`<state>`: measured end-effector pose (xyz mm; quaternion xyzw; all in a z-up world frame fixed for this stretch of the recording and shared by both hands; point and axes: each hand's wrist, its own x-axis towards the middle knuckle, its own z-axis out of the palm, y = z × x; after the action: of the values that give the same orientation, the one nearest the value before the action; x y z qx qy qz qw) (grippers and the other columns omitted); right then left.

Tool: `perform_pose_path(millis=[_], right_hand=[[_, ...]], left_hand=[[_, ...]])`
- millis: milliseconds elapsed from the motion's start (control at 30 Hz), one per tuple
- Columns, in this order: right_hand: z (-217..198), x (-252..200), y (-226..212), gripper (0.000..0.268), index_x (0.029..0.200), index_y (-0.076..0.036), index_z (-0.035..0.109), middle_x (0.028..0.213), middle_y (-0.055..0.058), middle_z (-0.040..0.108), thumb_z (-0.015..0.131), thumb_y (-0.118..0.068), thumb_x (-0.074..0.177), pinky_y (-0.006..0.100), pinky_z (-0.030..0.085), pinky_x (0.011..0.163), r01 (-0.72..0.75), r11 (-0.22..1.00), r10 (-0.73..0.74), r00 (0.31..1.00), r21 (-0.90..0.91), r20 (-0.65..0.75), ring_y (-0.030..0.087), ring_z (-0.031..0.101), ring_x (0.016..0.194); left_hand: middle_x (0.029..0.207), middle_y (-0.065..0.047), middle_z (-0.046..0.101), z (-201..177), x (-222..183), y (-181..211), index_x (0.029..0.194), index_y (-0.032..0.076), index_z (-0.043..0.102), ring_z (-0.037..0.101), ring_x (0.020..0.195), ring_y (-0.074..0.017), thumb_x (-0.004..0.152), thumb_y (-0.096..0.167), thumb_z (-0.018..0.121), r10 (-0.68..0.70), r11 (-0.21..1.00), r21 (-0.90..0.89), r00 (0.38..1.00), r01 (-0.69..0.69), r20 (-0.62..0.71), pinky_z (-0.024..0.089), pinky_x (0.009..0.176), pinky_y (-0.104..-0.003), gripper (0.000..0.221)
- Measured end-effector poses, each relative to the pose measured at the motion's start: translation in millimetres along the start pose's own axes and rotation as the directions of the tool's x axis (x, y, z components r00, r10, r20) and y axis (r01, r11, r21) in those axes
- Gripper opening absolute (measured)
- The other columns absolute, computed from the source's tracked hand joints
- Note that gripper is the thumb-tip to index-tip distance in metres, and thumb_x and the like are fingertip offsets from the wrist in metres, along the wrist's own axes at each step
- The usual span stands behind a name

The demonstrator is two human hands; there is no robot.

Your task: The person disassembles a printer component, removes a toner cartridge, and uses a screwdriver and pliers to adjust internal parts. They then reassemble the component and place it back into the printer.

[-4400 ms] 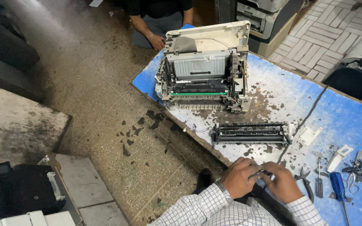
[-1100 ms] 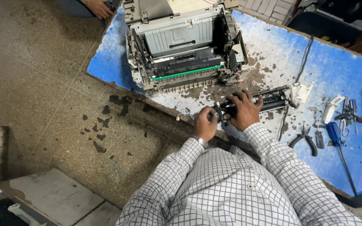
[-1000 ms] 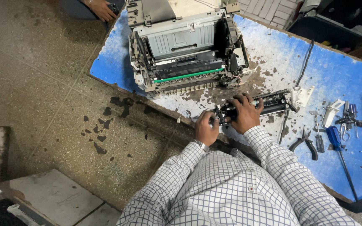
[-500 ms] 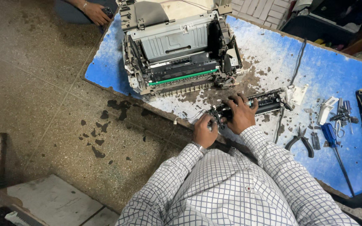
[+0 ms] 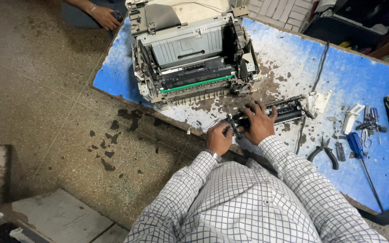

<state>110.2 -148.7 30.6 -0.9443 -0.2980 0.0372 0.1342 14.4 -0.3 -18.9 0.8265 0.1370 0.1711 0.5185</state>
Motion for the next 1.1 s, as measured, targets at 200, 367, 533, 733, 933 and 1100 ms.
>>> perform_pose_path(millis=[200,367,533,733,933,1100], right_hand=[[4,2,2,0.074,0.134,-0.027,0.059,0.143,0.004,0.052,0.088,-0.038,0.067,0.075,0.017,0.114,-0.006,1.0,0.006,1.0,-0.007,-0.007,0.029,0.036,0.146],[4,-1,5,0.076,0.135,-0.029,0.058,0.145,0.002,0.052,0.087,-0.037,0.066,0.074,0.019,0.114,-0.018,1.0,0.018,1.0,-0.004,-0.002,0.026,0.036,0.148],[10,2,5,0.08,0.14,-0.032,0.054,0.147,0.001,0.05,0.086,-0.035,0.066,0.072,0.018,0.118,-0.045,0.995,0.048,0.998,-0.085,0.036,0.023,0.036,0.15],[10,3,7,0.079,0.138,-0.032,0.054,0.149,-0.001,0.049,0.085,-0.045,0.067,0.073,0.017,0.118,-0.061,0.996,0.064,0.997,-0.07,0.044,0.022,0.035,0.149],[4,3,8,0.079,0.14,-0.034,0.053,0.15,-0.002,0.049,0.083,-0.052,0.069,0.071,0.019,0.12,-0.063,0.994,0.067,0.997,-0.091,0.044,0.021,0.036,0.151],[-1,5,-7,0.077,0.136,-0.032,0.054,0.148,0.0,0.048,0.086,-0.047,0.067,0.073,0.017,0.117,-0.059,0.998,0.061,0.996,-0.036,0.066,0.024,0.034,0.147]], left_hand=[[0.084,-0.021,0.074,1,11,2,0.095,-0.001,0.073,0.072,0.074,-0.0358,0.083,0.012,0.072,-0.102,0.993,0.063,0.995,0.102,-0.002,0.057,0.07,-0.043,0.018],[0.084,-0.022,0.068,0,10,10,0.092,-0.003,0.069,0.067,0.079,-0.0424,0.084,0.009,0.07,0.092,0.983,0.158,0.995,-0.098,0.041,0.053,0.073,-0.049,0.015],[0.084,-0.023,0.069,-4,4,20,0.09,-0.004,0.069,0.068,0.079,-0.0423,0.085,0.009,0.068,-0.036,0.995,0.097,0.999,0.036,0.0,0.055,0.072,-0.049,0.014],[0.083,-0.023,0.072,2,9,31,0.092,-0.002,0.073,0.071,0.078,-0.0397,0.083,0.011,0.071,-0.197,0.977,0.073,0.979,0.2,-0.043,0.056,0.073,-0.046,0.016],[0.083,-0.019,0.074,9,16,20,0.089,-0.002,0.073,0.074,0.08,-0.0344,0.074,0.014,0.079,-0.301,0.948,0.067,0.945,0.311,-0.13,0.059,0.078,-0.042,0.022],[0.097,-0.017,0.071,10,16,-22,0.099,0.0,0.073,0.071,0.09,-0.031,0.07,0.013,0.079,-0.216,0.976,-0.045,0.961,0.212,-0.172,0.055,0.083,-0.039,0.032]])
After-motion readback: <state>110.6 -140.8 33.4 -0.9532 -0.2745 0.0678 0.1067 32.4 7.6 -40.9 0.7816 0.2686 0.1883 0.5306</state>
